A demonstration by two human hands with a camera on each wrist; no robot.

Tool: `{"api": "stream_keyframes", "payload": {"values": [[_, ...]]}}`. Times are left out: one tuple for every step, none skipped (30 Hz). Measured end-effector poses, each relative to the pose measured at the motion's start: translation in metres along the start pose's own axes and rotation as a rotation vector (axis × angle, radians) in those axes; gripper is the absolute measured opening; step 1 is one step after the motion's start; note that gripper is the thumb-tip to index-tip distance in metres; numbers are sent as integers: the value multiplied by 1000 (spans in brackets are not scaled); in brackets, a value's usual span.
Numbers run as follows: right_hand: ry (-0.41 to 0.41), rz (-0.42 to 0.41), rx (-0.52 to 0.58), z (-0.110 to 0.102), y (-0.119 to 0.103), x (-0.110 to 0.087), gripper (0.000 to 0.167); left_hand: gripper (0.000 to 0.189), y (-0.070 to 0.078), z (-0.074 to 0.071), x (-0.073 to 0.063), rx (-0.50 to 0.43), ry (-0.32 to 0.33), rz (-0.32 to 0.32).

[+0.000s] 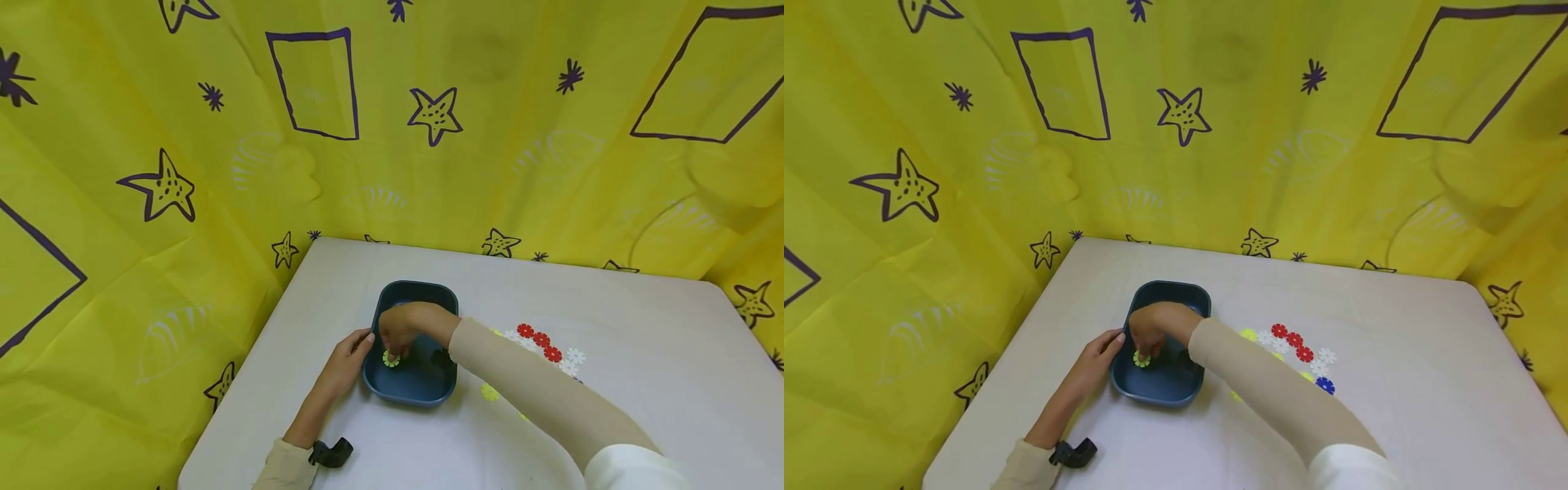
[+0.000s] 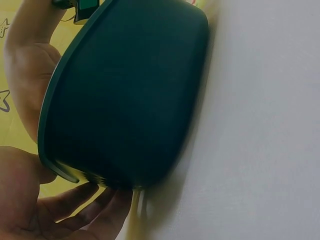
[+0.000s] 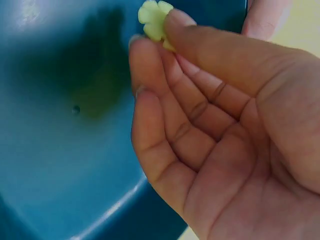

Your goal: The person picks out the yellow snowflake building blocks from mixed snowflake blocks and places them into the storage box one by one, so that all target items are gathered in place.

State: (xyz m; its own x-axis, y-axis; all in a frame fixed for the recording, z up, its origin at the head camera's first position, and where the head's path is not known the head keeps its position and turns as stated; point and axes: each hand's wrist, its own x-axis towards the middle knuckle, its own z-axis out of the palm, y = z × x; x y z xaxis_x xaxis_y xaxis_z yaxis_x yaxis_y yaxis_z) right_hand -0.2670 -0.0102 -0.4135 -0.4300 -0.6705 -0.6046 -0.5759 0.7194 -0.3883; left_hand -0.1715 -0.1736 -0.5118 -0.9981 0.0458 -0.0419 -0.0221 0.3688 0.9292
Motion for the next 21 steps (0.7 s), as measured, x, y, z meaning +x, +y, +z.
{"api": "stream_keyframes", "payload": {"values": [[-15, -3, 14, 1, 0, 2, 11, 46, 0, 0, 0, -5, 0, -2], [-30, -7, 28, 1, -1, 4, 10, 45, 0, 0, 0, -9, 0, -2], [-44, -8, 42, 1, -1, 5, 10, 45, 0, 1, -1, -15, -1, -4], [-56, -7, 51, 2, -1, 7, 10, 45, 1, 1, -1, -18, -3, -4], [-69, -4, 63, 2, -2, 8, 10, 45, 1, 1, -1, -22, -5, -4], [-80, 0, 68, 3, -2, 9, 10, 45, 1, 1, -1, -23, -5, -6], [-92, 4, 77, 4, -3, 11, 11, 45, 2, 0, -1, -26, -7, -6], [-105, 11, 86, 5, -3, 12, 11, 45, 2, 0, -1, -26, -7, -7], [-118, 17, 90, 6, -4, 13, 11, 46, 3, 0, -1, -24, -9, -4], [-127, 22, 97, 7, -5, 15, 11, 45, 3, 0, -1, -23, -9, -2], [-134, 29, 107, 8, -5, 16, 10, 46, 3, 0, -1, -21, -8, 2], [-138, 35, 114, 9, -6, 17, 10, 46, 3, 0, -1, -20, -9, 5], [-143, 44, 125, 10, -6, 17, 10, 46, 3, 0, -1, -19, -11, 5], [-147, 53, 133, 11, -6, 18, 10, 47, 2, 0, -1, -18, -14, 3], [-148, 61, 138, 13, -7, 18, 10, 47, 2, 0, -1, -18, -18, 3], [-146, 71, 148, 14, -7, 18, 10, 48, 2, -1, -1, -17, -21, 2], [-145, 80, 151, 15, -7, 18, 11, 48, 2, -1, -1, -16, -23, 0], [-143, 87, 149, 16, -8, 18, 11, 49, 1, -1, -1, -17, -25, -5], [-140, 95, 150, 17, -8, 17, 12, 49, 1, -1, -1, -17, -25, -8], [-132, 103, 146, 18, -9, 17, 13, 49, 2, -1, -1, -18, -24, -6], [-121, 111, 136, 19, -10, 17, 14, 49, 2, -1, -1, -19, -23, -3]]}}
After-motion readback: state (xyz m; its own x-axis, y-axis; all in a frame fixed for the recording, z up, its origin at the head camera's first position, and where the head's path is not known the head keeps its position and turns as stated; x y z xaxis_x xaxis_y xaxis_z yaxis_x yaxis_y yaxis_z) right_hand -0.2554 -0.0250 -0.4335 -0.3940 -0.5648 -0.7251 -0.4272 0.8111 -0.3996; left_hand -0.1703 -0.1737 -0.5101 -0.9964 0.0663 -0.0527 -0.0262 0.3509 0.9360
